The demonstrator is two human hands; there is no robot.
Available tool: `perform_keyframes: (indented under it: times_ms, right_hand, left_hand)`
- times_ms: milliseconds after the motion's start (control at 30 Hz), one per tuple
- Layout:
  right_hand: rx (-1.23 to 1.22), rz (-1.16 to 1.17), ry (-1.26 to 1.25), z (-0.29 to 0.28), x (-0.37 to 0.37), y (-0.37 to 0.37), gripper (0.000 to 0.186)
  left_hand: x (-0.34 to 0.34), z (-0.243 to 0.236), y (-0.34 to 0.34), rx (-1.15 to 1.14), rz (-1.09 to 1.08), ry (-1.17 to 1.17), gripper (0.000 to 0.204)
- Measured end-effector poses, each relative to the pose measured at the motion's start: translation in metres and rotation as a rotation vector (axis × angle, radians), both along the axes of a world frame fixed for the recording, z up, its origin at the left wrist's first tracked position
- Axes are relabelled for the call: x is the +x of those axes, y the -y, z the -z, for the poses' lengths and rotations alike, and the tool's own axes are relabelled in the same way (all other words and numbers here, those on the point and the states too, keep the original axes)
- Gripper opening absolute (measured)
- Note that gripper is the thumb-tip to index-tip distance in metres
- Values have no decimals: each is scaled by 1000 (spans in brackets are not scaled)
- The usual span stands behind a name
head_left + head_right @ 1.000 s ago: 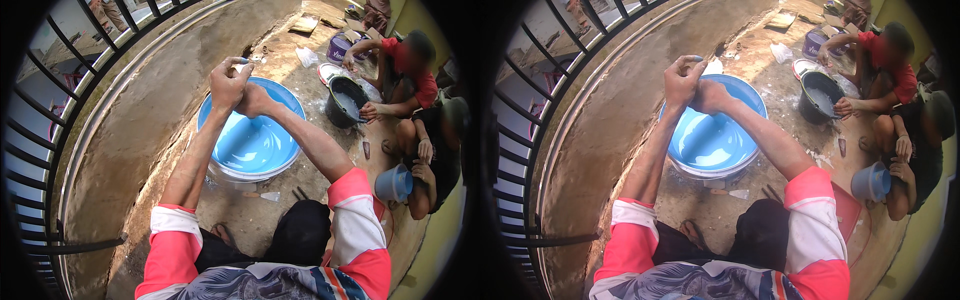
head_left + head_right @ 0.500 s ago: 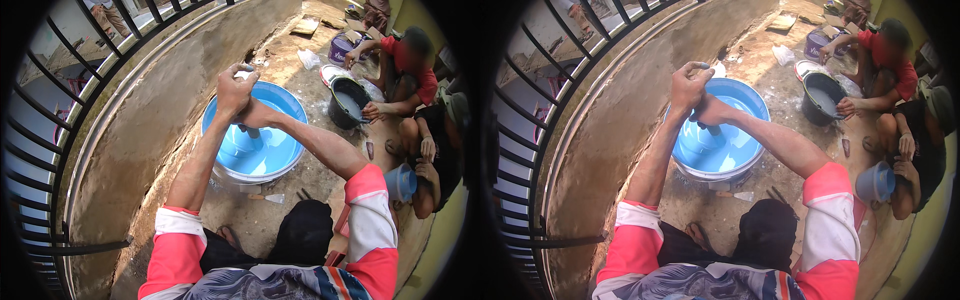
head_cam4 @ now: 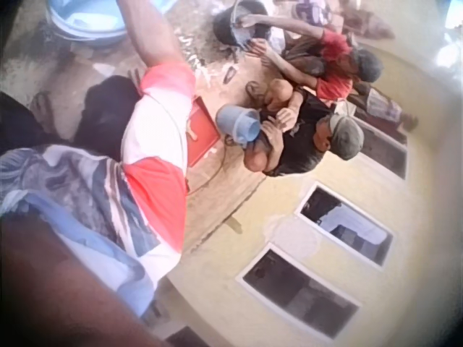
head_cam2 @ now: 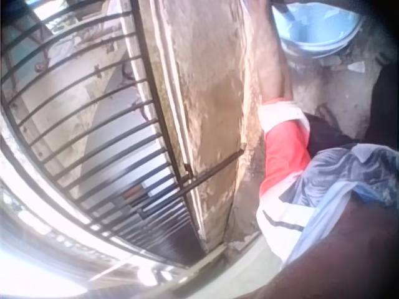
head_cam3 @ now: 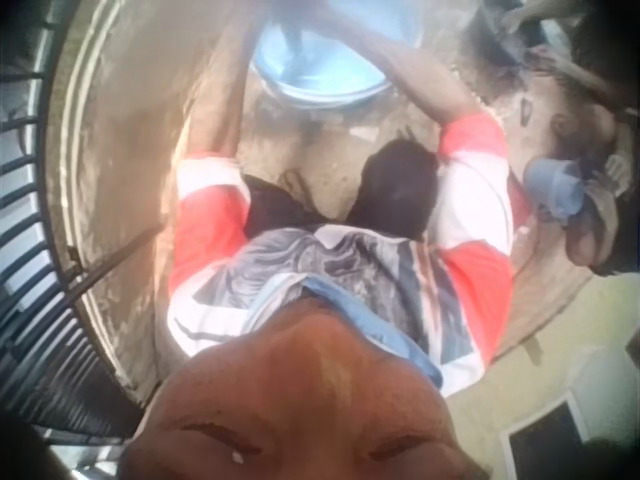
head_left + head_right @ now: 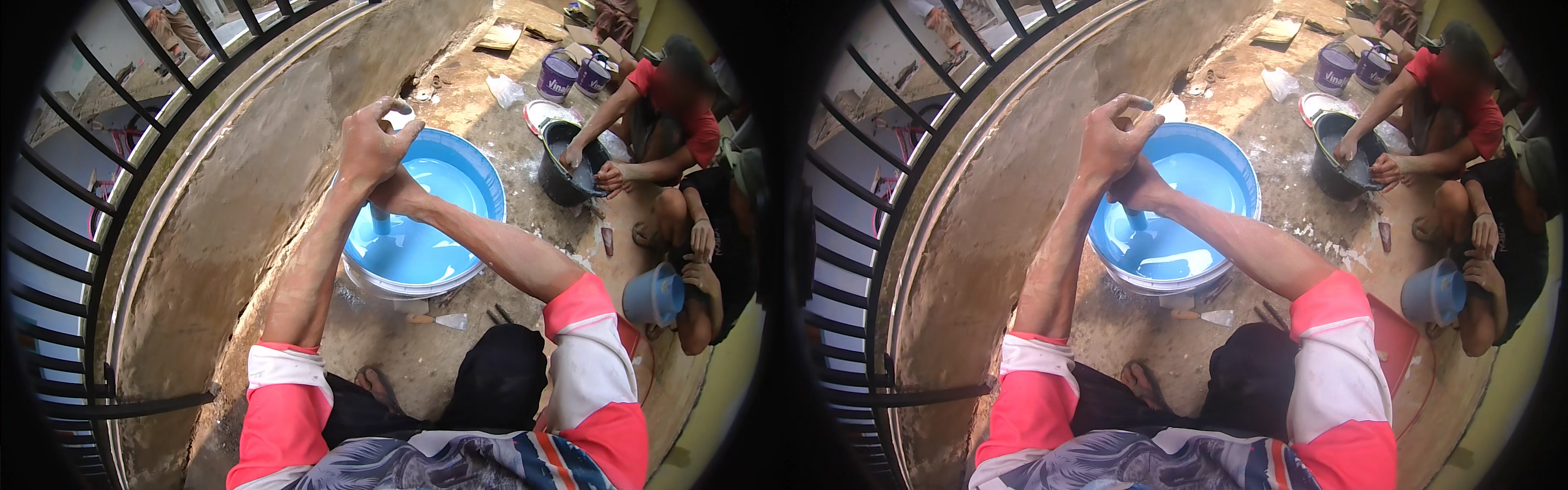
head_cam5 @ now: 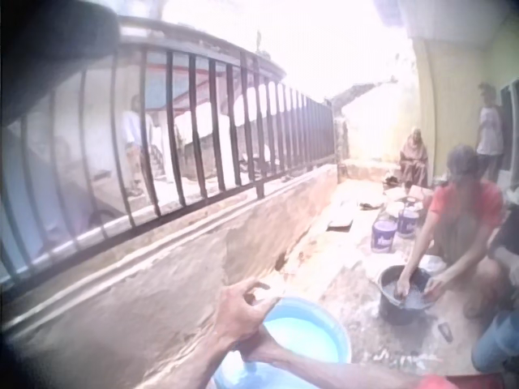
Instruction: The person mixes light blue paint in a bucket using a long-handled stirrer. They repeatedly stir the paint, scrape the sides of the bucket, and occasionally wipe the stirrer with their hand.
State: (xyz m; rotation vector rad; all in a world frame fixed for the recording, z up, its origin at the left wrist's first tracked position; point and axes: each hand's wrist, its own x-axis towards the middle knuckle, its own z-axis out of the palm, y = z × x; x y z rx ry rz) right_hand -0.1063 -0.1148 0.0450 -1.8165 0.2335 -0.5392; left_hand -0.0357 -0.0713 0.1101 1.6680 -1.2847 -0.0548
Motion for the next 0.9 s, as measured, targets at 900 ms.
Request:
perform_keyframes:
  times_ms: [900]
  right_hand:
    - [-314,-57,-259,-12,-55,68,29]
  left_hand:
    - [-40,12,39,-144,-5,-196,29]
